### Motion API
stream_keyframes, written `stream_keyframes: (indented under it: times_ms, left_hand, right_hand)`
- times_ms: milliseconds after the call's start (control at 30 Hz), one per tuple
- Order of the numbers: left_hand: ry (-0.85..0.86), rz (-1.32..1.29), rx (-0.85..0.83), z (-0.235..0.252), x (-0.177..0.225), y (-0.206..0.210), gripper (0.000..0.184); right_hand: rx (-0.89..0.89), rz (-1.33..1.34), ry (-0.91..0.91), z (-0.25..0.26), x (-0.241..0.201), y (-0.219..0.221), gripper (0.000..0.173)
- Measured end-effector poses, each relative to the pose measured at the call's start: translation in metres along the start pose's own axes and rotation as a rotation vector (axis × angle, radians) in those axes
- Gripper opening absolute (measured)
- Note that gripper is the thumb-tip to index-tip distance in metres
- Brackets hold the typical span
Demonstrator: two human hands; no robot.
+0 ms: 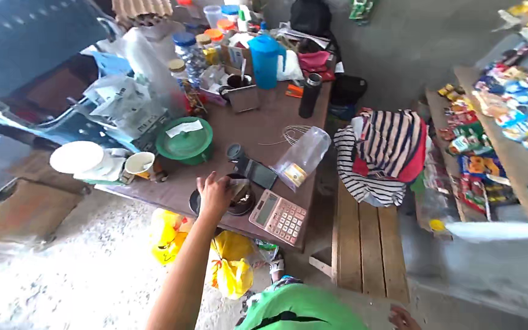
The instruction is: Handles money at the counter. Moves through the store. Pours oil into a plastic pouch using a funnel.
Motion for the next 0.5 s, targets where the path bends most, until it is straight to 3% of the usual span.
stream_keyframes:
  times_ms: [167, 300, 400, 500]
  left_hand:
    - [-0.041, -0.502, 0.196, -0.014, -0.032, -0.010, 0.023]
    - [-0.099, -0.962, 0.448, -0.029, -0.060, -0.010, 0.026]
    - [-0.232, -1.381, 0.616, -0.047, -0.079, -0.003, 0.025]
    - [-0.407, -1.676, 0.771, -0.080, -0.090, 0.009, 0.025]
  right_hand:
    - [-0.275, -0.150, -0.328, 0.058, -0.137, 0.058, 0.040]
    - [-0.373, -0.196, -0.575, 0.096, -0.261, 0.075, 0.036]
    - [-0.434, -0.230, -0.756, 0.105, -0.370, 0.093, 0.037]
    - [-0.515, -0.234, -1.076, 0.099, -0.474, 0.126, 0.037]
Point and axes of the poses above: each hand's wrist, its own z-axis towards the middle knuckle, its own y-axis out of the palm, x = y × z, the point moved 9 cm from there along z, towards the middle knuckle, and after that the axes turned 6 degrees about -y, right-handed, at the moved point
